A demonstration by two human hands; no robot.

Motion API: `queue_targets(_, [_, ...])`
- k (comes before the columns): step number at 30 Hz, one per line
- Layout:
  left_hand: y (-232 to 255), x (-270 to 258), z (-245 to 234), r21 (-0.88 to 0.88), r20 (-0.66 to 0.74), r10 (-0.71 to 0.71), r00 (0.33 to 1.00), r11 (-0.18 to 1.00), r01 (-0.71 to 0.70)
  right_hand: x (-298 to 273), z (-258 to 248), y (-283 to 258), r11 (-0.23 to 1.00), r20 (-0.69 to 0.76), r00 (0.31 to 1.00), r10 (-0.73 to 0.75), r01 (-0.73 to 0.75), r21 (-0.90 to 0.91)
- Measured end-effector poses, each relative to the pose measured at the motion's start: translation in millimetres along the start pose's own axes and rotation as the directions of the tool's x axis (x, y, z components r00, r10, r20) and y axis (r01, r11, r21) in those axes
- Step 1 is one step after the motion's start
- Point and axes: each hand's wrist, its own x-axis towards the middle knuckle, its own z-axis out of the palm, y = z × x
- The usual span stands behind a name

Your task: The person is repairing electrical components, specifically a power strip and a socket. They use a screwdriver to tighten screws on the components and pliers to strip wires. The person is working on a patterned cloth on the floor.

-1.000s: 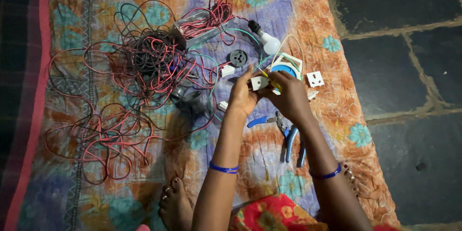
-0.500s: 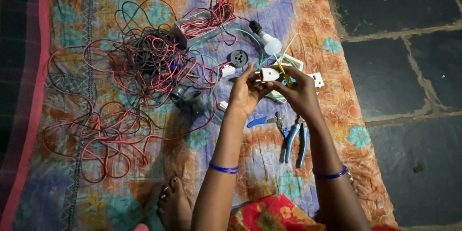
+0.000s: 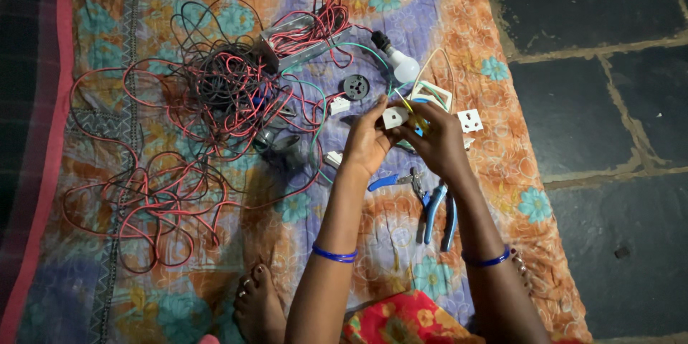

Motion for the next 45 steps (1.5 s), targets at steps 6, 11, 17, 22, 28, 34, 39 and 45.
queue_targets(6, [2, -2, 4, -0.03, -0.03, -0.026, 0.999, 0.999, 0.025, 4, -2, 18, 0.96, 0.052, 0.997, 0.06, -0.072, 0.27])
queue_targets(11, [2, -2, 7, -0.063, -0.061, -0.049, 0.997, 0.997, 0.045, 6, -3, 31, 0.944, 0.052, 0.994, 0.092, -0.103, 0.315])
queue_targets(17, [-3, 6, -2, -0.099, -0.046, -0.046, 0.998, 0.994, 0.041, 8, -18, 27, 0.95, 0.018, 0.988, 0.153, -0.152, 0.275])
queue_targets(22, [-2, 6, -8, -0.084, 0.098, -0.032, 0.995, 0.996, 0.04, 5, -44, 23, 0.95, -0.128, 0.949, 0.288, -0.267, 0.164])
queue_targets(28, [-6, 6, -3, -0.086, 0.136, -0.081, 0.987, 0.992, 0.093, -9, -77, 62, 0.926, -0.191, 0.922, 0.336, -0.287, 0.246])
queue_targets(34, [-27, 17, 6, -0.132, 0.17, -0.112, 0.979, 0.982, 0.135, -38, -110, 149, 0.857, -0.221, 0.844, 0.488, -0.416, 0.303])
queue_targets(39, [-66, 28, 17, -0.14, 0.143, -0.199, 0.969, 0.966, 0.219, -73, -119, 231, 0.778, -0.146, 0.785, 0.602, -0.536, 0.327])
queue_targets(45, [-112, 31, 27, 0.001, 0.128, -0.221, 0.967, 0.975, 0.223, -98, -97, 302, 0.789, -0.157, 0.787, 0.597, -0.54, 0.293])
